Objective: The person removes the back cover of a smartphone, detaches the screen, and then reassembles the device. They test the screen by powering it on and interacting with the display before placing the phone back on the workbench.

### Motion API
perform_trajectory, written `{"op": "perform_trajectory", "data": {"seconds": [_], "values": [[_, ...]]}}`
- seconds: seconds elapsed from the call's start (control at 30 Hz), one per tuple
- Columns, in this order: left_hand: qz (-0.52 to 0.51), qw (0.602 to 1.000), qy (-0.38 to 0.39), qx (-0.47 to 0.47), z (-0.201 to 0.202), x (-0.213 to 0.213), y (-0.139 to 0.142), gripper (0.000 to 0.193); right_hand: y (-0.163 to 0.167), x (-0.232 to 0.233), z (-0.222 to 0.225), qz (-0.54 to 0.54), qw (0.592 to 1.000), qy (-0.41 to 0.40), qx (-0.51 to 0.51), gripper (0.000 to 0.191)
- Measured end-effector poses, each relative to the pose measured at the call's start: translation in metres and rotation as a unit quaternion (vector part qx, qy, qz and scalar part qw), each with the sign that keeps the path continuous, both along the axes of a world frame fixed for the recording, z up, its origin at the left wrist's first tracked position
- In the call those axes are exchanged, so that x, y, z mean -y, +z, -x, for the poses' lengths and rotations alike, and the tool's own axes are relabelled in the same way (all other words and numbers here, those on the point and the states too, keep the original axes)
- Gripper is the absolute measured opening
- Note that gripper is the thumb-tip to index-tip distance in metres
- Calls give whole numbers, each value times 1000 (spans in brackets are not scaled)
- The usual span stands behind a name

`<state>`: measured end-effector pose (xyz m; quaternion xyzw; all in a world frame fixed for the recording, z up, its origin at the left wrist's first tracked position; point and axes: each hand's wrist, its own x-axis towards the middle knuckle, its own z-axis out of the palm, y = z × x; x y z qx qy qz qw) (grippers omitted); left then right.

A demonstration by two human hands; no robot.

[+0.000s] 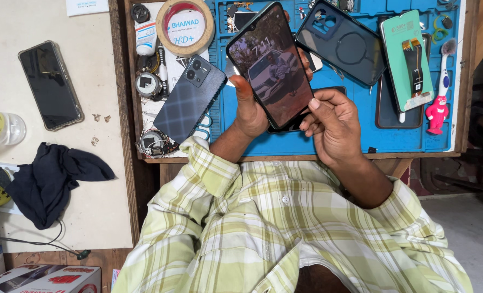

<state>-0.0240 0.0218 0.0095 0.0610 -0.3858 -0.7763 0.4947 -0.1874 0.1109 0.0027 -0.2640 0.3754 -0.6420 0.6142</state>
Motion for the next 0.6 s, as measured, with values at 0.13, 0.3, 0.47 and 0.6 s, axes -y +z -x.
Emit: {"op": "perform_trajectory", "data": {"seconds": [0.13,0.3,0.47,0.6], "values": [[-3,1000,1,-4,-1,0,-4,108,4,1,-1,4,1000,7,16,13],[-18,1000,-5,-18,0,1,-4,108,8,1,-1,9,1000,-2,-9,15],[-26,999,-7,-20,-1,0,-2,107,8,1,-1,28,998,-25,-43,12],[-21,1000,-11,-8,-1,0,-2,109,7,2,0,40,996,-33,-67,12]]}}
